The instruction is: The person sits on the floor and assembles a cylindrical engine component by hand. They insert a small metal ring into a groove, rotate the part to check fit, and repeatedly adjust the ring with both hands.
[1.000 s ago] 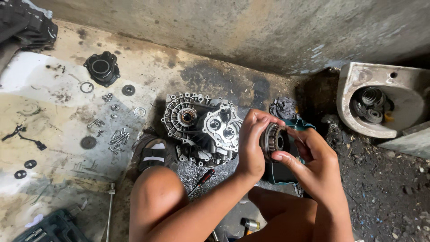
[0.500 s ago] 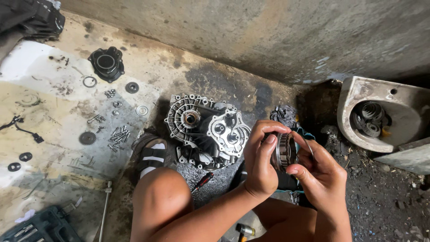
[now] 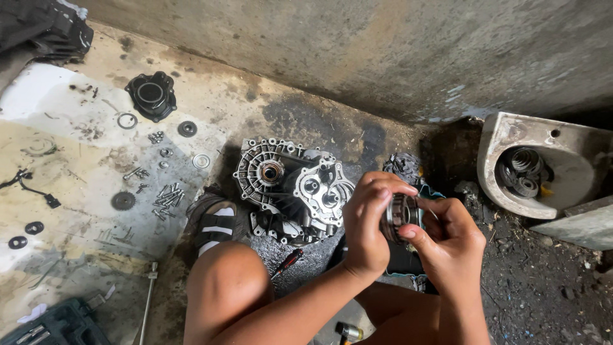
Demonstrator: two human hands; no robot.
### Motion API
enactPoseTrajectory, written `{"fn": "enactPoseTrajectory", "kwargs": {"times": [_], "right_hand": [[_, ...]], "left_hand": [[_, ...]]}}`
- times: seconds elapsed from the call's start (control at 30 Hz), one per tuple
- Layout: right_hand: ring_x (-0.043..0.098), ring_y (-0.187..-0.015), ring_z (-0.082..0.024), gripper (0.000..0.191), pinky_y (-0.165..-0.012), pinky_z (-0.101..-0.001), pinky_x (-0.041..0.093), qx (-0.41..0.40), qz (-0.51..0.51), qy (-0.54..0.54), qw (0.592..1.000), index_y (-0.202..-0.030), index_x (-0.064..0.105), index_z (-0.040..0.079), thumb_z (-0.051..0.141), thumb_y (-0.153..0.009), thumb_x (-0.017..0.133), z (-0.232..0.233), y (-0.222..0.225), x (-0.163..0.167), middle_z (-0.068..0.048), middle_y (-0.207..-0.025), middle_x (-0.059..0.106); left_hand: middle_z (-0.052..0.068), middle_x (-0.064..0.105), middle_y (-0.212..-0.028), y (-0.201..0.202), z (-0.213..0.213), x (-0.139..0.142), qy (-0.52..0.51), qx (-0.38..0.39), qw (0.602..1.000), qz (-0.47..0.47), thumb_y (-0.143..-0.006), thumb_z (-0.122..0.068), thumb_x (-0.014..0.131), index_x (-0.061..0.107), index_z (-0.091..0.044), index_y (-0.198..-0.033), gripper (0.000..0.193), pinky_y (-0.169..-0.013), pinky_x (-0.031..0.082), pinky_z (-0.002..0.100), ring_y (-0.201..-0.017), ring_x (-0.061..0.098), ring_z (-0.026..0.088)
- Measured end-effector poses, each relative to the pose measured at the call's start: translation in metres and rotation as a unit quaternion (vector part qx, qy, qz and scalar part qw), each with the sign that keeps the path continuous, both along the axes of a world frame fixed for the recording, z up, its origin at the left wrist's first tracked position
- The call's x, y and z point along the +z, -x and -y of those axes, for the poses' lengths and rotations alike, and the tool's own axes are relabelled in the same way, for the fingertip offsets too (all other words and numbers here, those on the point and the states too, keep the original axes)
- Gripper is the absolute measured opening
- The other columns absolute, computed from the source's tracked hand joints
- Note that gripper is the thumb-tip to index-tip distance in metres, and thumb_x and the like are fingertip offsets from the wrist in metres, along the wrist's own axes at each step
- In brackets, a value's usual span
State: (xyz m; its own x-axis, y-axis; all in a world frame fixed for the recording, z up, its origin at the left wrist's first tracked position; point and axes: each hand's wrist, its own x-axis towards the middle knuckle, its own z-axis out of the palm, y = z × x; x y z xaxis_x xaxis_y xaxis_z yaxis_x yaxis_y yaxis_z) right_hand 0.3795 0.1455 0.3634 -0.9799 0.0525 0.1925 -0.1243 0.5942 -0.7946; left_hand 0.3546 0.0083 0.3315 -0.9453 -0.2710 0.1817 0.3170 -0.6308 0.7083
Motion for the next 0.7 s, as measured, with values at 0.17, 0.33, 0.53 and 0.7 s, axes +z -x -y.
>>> {"fn": "enactPoseTrajectory", "kwargs": {"times": [0.17,0.33,0.53,0.7], "right_hand": [[0.040,-0.063,-0.005,0.034,-0.055,-0.0211,0.028,-0.049,0.060,0.093,0.993,-0.118,0.071,-0.007,0.023,-0.106,0.062,-0.008,-0.003,0.022,0.001,-0.076,0.054],[0.046,-0.074,-0.009,0.027,-0.065,-0.0246,0.037,-0.011,0.022,0.299,0.954,-0.120,0.067,-0.013,0.010,-0.109,0.058,-0.016,0.001,0.031,-0.003,-0.083,0.054],[0.058,-0.086,-0.015,0.024,-0.079,-0.0278,0.047,-0.011,-0.004,0.258,0.966,-0.120,0.066,-0.014,0.005,-0.107,0.058,-0.014,-0.008,0.034,-0.010,-0.092,0.063],[0.064,-0.097,-0.018,0.017,-0.089,-0.0285,0.051,-0.018,-0.053,0.162,0.985,-0.118,0.067,-0.012,-0.004,-0.104,0.062,-0.010,-0.019,0.046,-0.015,-0.111,0.068]], "left_hand": [[0.015,0.068,-0.091,0.020,-0.002,-0.007,-0.357,-0.245,0.889,0.147,-0.101,-0.024,0.047,0.066,0.001,-0.093,0.033,-0.090,0.056,0.039,-0.093,0.068,0.028],[0.019,0.066,-0.097,0.021,0.008,-0.006,-0.356,-0.330,0.871,0.081,-0.096,-0.025,0.050,0.065,0.004,-0.095,0.033,-0.092,0.057,0.041,-0.096,0.068,0.032],[0.020,0.061,-0.099,0.019,0.020,-0.005,-0.407,-0.377,0.827,0.091,-0.093,-0.024,0.053,0.063,0.003,-0.096,0.030,-0.088,0.058,0.049,-0.098,0.067,0.036],[0.019,0.059,-0.101,0.018,0.016,-0.009,-0.405,-0.392,0.819,0.109,-0.091,-0.024,0.054,0.062,0.002,-0.097,0.028,-0.087,0.058,0.051,-0.101,0.066,0.036]]}}
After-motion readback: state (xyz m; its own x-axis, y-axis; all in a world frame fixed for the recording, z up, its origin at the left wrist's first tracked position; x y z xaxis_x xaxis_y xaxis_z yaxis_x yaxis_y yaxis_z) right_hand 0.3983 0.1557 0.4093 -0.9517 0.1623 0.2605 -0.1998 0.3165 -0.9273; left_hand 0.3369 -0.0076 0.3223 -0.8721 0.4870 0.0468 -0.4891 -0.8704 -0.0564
